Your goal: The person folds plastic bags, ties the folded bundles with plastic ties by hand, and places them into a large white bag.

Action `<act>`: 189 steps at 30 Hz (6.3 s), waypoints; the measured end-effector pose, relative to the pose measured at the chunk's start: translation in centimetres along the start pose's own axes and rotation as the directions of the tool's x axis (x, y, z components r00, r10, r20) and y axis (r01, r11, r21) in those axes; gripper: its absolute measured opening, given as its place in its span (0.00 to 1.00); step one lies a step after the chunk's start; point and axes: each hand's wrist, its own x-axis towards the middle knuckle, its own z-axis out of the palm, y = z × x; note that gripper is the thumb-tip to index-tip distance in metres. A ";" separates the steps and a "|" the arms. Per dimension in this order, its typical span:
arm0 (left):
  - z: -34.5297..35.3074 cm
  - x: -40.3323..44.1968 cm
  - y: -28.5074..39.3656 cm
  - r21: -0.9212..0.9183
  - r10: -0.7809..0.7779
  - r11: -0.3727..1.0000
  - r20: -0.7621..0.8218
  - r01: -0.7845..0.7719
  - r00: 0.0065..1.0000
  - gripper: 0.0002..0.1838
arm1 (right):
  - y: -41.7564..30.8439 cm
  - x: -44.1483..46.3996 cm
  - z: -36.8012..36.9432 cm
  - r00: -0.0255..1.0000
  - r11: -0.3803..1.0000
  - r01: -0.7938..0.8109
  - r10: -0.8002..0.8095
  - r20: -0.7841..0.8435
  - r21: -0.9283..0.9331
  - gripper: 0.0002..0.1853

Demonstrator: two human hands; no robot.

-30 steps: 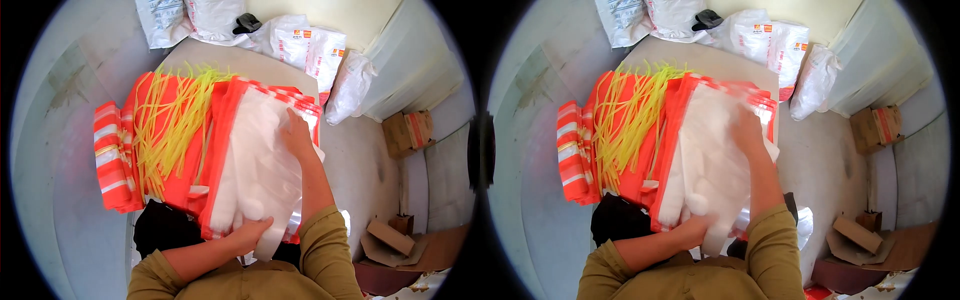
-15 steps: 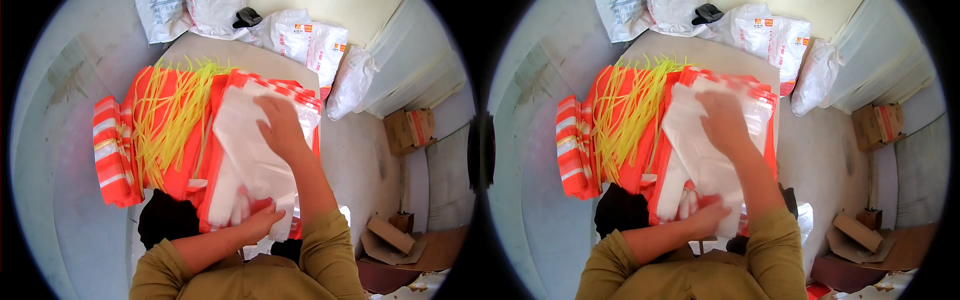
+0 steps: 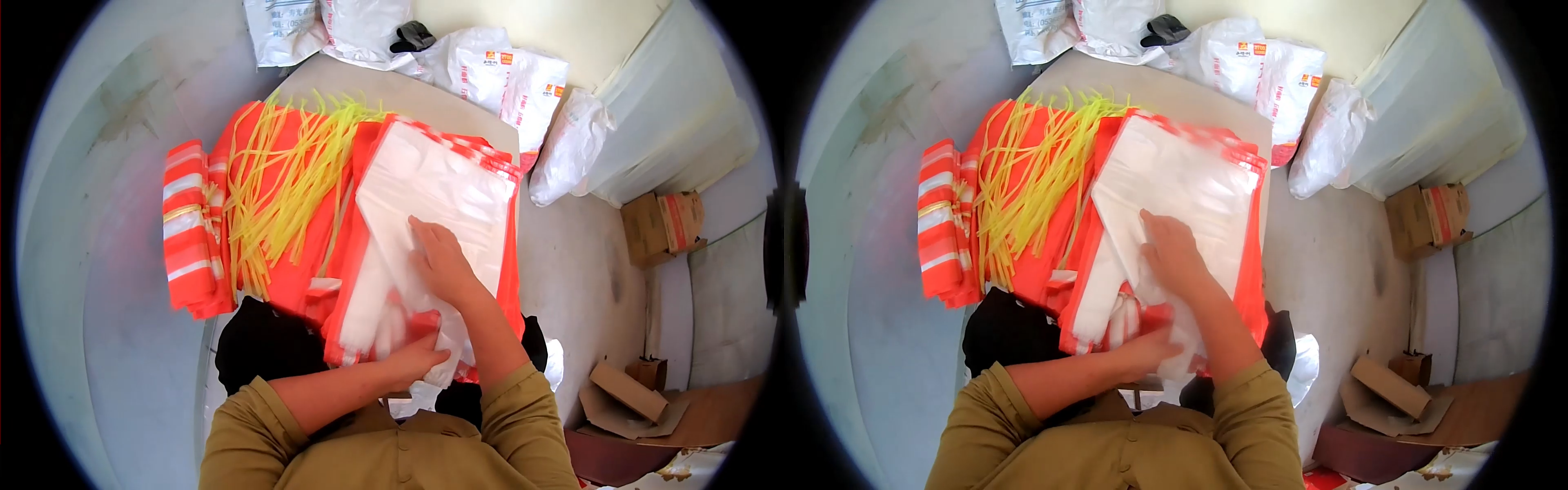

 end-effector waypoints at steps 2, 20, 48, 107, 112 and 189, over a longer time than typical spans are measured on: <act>-1.4 2.0 -2.6 -0.061 0.069 0.996 0.080 -0.065 0.994 0.23 | -2.6 0.3 -2.0 0.979 0.985 -0.112 0.087 0.185 0.128 0.30; -0.2 -0.1 0.5 -0.033 -0.008 0.999 0.038 0.009 0.999 0.24 | 2.7 -11.1 -0.8 0.955 0.999 0.014 -0.026 -0.295 -0.043 0.24; -10.8 -6.8 9.9 0.896 0.795 0.438 -0.344 -0.081 0.499 0.27 | 1.4 -10.4 -0.8 0.967 0.984 0.126 -0.094 -0.235 0.125 0.16; -10.4 -6.3 11.2 0.811 0.741 0.557 -0.389 -0.178 0.547 0.26 | -1.2 -4.0 2.7 0.921 0.989 0.145 -0.136 -0.366 -0.005 0.09; -9.8 -5.9 11.2 0.811 0.752 0.558 -0.403 -0.178 0.522 0.24 | -1.6 -5.7 2.2 0.942 0.968 0.221 -0.243 -0.230 -0.118 0.12; -7.6 -4.4 9.5 0.951 0.714 -0.253 0.306 -0.176 0.629 0.21 | -0.4 -9.7 1.1 0.927 0.905 0.275 -0.339 -0.160 -0.324 0.22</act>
